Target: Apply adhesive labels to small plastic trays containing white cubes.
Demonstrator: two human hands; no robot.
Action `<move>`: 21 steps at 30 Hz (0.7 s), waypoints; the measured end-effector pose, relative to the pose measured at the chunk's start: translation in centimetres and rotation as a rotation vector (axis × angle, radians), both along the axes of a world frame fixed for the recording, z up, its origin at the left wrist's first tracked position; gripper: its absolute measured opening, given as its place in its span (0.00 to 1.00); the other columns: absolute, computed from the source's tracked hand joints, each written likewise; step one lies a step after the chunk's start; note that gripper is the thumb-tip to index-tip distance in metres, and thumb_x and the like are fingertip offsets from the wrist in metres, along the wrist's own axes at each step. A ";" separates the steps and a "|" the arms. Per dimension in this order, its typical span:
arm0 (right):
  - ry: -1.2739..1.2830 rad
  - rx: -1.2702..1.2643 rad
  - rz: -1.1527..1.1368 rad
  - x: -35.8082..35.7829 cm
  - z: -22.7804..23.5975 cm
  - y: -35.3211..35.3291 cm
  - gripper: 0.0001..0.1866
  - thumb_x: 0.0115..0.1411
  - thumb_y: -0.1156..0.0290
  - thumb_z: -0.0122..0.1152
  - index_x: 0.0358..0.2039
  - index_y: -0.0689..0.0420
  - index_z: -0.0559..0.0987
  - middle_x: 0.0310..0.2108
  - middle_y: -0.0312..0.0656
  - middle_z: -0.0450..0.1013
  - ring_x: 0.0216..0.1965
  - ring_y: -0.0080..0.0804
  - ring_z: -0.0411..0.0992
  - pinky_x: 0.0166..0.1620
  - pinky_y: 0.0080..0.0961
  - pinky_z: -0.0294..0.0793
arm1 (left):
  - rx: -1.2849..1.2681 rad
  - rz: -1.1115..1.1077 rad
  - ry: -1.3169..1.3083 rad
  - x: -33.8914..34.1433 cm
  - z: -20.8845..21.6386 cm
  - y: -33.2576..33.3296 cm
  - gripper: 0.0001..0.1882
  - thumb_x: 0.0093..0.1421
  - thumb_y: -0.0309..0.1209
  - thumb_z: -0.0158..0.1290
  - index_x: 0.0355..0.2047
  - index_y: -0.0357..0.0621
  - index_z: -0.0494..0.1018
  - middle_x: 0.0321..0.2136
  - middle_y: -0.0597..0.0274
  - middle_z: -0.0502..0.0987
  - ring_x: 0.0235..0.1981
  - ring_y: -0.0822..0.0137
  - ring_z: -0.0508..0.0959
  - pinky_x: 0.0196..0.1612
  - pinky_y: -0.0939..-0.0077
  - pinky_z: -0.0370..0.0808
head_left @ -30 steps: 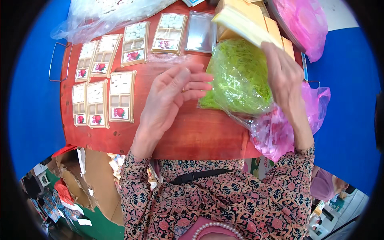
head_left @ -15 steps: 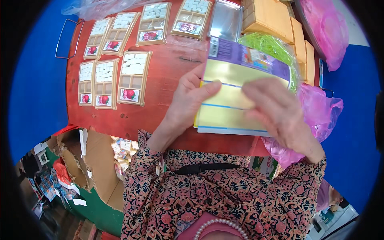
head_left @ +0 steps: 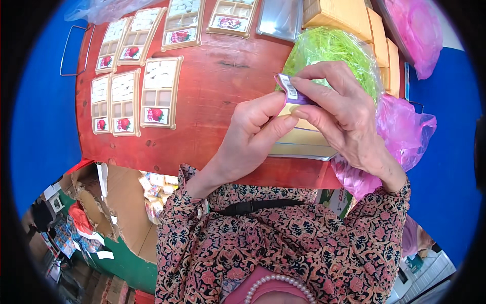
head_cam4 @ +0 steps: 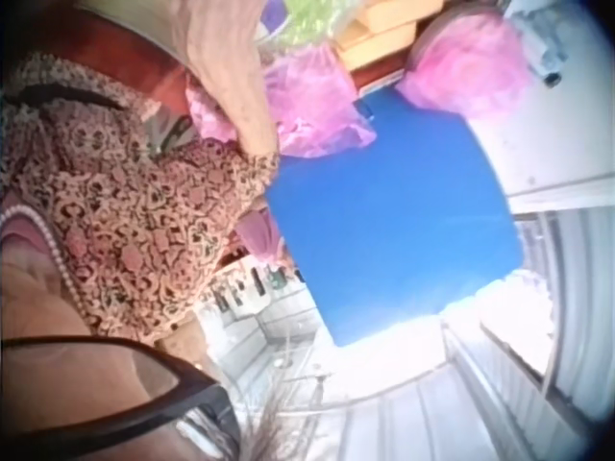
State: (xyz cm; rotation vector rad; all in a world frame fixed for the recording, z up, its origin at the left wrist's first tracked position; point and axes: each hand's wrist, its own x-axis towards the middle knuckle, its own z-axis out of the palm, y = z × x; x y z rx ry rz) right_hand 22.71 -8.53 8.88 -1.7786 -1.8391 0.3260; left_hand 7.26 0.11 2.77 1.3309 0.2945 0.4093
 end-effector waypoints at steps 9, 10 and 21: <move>0.014 0.028 0.025 0.1 0.2 0.0 0.13 0.47 0.76 0.61 0.35 0.64 0.76 0.28 0.44 0.69 0.30 0.39 0.68 0.31 0.28 0.67 | 0.312 0.075 -0.034 0.9 0.5 0.3 0.06 0.55 0.22 0.47 0.34 0.33 0.70 0.24 0.52 0.71 0.26 0.59 0.73 0.30 0.71 0.68; 0.003 0.041 0.033 0.1 0.3 -0.1 0.13 0.47 0.76 0.60 0.35 0.64 0.76 0.27 0.44 0.69 0.29 0.39 0.68 0.31 0.28 0.68 | 0.311 0.073 -0.035 1.0 0.6 0.3 0.06 0.55 0.22 0.47 0.34 0.33 0.70 0.24 0.52 0.71 0.26 0.59 0.73 0.30 0.71 0.68; -0.234 -0.070 0.190 -0.1 1.7 0.9 0.13 0.42 0.78 0.58 0.32 0.65 0.73 0.27 0.44 0.68 0.30 0.40 0.68 0.31 0.32 0.70 | 0.426 0.134 -0.015 1.4 0.2 0.1 0.04 0.51 0.21 0.51 0.27 0.32 0.68 0.23 0.48 0.69 0.26 0.50 0.72 0.27 0.65 0.67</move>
